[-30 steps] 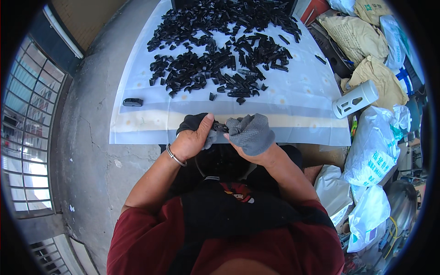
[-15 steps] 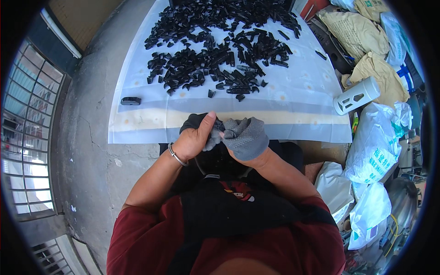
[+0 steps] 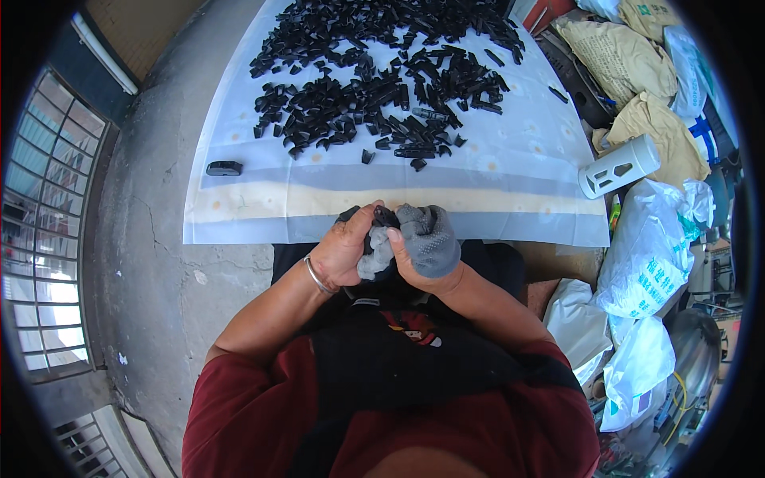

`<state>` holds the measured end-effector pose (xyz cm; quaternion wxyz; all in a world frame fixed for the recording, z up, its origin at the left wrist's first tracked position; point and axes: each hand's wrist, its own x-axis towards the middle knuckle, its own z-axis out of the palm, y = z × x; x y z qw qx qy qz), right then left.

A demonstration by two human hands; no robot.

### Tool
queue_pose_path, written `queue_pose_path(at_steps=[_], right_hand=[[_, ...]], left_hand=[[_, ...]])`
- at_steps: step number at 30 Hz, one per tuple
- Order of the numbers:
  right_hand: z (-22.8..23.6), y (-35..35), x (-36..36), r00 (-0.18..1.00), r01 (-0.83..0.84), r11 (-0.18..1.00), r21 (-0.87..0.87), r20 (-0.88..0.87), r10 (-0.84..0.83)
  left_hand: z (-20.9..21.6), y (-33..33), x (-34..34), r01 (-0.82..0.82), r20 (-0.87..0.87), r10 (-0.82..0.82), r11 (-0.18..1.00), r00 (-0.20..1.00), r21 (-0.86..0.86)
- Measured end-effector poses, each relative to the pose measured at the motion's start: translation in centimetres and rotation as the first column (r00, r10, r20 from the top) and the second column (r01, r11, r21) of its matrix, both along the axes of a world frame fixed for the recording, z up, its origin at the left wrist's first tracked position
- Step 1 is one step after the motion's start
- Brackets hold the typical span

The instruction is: Inspecting and sorting small black plastic components at a workbench.

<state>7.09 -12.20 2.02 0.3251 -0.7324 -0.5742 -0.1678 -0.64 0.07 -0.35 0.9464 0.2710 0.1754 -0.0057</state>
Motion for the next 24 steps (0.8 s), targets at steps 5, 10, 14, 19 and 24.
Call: queue_pose_path(at_steps=[5, 10, 14, 19, 24], right_hand=[[0.9, 0.0, 0.6, 0.998, 0.006, 0.999, 0.044, 0.055, -0.008], [2.3, -0.8, 1.1, 0.991, 0.024, 0.982, -0.187, 0.135, 0.002], [2.1, -1.0, 1.4, 0.983, 0.0, 0.978, -0.209, 0.18, 0.038], [1.3, -0.7, 1.8, 0.938, -0.042, 0.985, -0.166, 0.332, 0.096], [0.6, -0.1, 1.0, 0.966, 0.021, 0.989, -0.147, 0.257, 0.018]], left_hand=[[1.5, 2.1, -0.2, -0.011, 0.009, 0.007, 0.818, 1.0, 0.575], [3.2, 3.5, -0.3, -0.037, 0.049, -0.074, 0.152, 0.996, 0.988], [3.7, 3.3, -0.3, -0.028, 0.044, -0.091, 0.172, 0.995, 0.985], [3.5, 2.8, 0.2, -0.1, 0.1, -0.094, 0.011, 0.99, 0.995], [3.9, 2.1, 0.4, -0.003, 0.0, -0.108, -0.026, 0.994, 1.0]])
